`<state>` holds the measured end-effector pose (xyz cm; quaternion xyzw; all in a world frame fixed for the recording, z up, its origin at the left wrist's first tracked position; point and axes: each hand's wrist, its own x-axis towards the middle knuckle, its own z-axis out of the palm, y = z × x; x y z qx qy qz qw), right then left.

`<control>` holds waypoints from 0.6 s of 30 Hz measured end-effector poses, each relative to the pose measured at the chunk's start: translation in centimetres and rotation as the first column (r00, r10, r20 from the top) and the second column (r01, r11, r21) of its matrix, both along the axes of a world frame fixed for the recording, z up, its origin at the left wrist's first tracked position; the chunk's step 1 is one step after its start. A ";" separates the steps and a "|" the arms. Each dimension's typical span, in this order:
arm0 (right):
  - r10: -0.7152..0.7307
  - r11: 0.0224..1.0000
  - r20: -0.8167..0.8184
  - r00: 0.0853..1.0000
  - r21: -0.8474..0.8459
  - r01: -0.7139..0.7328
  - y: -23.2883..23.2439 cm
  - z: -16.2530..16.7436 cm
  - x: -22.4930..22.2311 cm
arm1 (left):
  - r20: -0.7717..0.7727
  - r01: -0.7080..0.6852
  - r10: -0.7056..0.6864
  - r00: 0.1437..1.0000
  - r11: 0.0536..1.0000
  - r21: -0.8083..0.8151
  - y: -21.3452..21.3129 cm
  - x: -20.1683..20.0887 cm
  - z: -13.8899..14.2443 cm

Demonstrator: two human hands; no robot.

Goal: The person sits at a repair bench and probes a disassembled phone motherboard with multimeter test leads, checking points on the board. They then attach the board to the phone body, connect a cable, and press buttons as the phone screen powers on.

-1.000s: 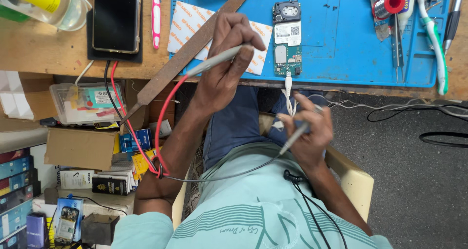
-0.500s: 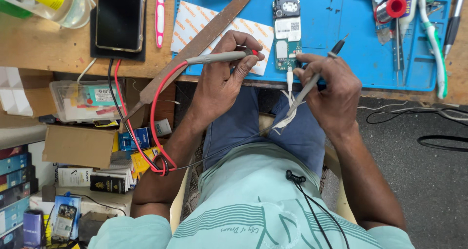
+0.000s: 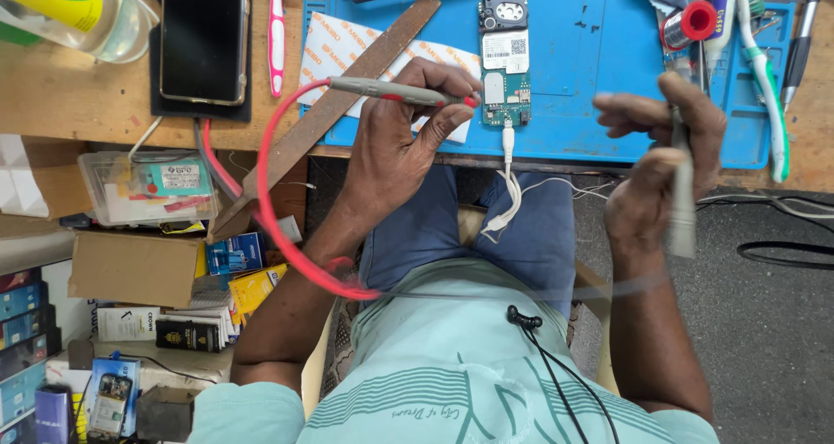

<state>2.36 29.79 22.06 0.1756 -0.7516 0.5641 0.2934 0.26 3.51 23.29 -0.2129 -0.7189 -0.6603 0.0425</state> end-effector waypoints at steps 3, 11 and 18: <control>-0.116 0.987 0.023 0.993 0.115 0.113 1.0 -0.6 -0.3 | -0.004 -0.010 0.010 1.000 0.999 0.046 0.4 -0.2 -0.4; 0.092 0.994 0.130 0.987 -0.070 -0.084 0.0 -0.4 -2.1 | 0.071 0.004 -0.012 0.997 0.992 0.123 0.9 -0.8 -1.0; 0.026 0.999 0.120 0.992 0.043 -0.031 -0.5 -0.3 -3.0 | 0.073 -0.004 -0.003 0.997 0.995 0.095 1.2 -1.6 -1.3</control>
